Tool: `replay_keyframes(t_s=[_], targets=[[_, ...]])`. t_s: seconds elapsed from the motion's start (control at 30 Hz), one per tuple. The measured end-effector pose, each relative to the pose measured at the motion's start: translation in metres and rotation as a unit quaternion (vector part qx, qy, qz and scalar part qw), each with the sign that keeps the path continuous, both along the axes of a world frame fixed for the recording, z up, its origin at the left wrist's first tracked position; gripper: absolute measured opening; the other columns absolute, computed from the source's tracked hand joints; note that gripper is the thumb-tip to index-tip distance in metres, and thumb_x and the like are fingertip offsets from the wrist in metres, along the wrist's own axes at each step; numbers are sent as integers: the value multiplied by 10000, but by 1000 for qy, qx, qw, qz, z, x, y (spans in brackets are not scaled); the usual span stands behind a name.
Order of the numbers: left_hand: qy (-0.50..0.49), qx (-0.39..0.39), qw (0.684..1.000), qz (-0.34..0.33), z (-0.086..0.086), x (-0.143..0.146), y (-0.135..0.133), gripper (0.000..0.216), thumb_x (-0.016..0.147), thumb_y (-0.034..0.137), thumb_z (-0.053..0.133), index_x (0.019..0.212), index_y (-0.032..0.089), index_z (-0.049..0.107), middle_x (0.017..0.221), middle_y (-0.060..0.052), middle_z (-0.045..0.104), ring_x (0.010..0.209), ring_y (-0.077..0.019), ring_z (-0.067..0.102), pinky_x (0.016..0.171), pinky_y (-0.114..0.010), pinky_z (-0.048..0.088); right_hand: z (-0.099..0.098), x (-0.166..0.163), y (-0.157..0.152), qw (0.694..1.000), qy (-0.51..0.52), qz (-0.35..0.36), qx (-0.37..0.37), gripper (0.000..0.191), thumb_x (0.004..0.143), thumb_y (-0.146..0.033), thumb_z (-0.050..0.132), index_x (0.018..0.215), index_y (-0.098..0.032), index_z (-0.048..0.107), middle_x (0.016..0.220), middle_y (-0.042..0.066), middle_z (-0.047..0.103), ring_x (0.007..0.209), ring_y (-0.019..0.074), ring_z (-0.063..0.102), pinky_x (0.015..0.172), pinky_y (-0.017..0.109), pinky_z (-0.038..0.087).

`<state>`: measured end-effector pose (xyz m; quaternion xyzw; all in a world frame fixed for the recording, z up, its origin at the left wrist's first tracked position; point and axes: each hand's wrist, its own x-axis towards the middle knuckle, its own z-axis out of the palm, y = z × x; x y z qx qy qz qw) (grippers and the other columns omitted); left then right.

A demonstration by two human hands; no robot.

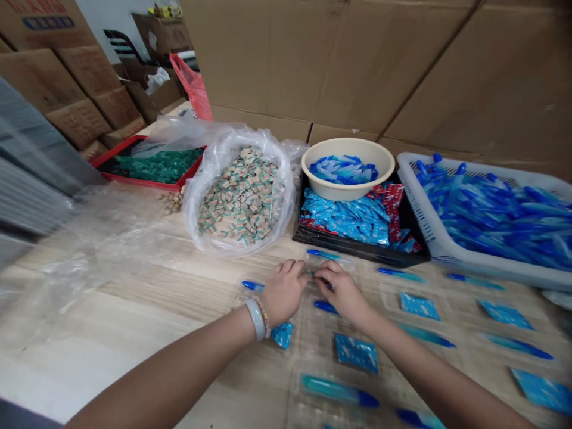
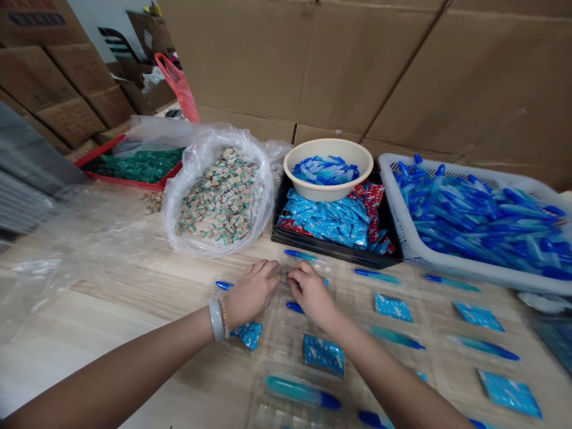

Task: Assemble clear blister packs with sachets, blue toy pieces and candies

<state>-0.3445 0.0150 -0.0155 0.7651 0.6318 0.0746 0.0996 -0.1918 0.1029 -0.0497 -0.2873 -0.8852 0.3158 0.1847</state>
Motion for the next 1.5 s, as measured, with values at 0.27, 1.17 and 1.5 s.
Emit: replay_keyframes(t_s=[0.27, 1.17, 1.5], targets=[[-40, 10, 999, -1, -8, -2, 0, 330, 814, 102, 338, 1106, 142, 486, 1170, -84, 432, 1049, -199, 385, 889, -341, 375, -3, 3, -3, 999, 34, 14, -4, 180, 790, -144, 445, 832, -205, 609, 838, 56, 501, 815, 169, 512, 718, 318, 459], [-43, -4, 998, -38, -9, -14, 28, 214, 806, 184, 416, 808, 170, 629, 943, -56, 518, 850, -174, 495, 732, -288, 440, 5, -9, -6, 991, -100, 31, 85, 154, 721, -47, 408, 669, -176, 474, 744, 35, 459, 680, 148, 476, 622, 268, 407], [-205, 13, 978, 22, -7, -27, 29, 242, 770, 110, 433, 952, 144, 590, 958, -53, 542, 834, -119, 529, 775, -217, 422, -2, -11, 8, 995, -89, 44, 31, 141, 756, -113, 411, 664, -177, 497, 744, 25, 472, 660, 133, 486, 617, 259, 403]])
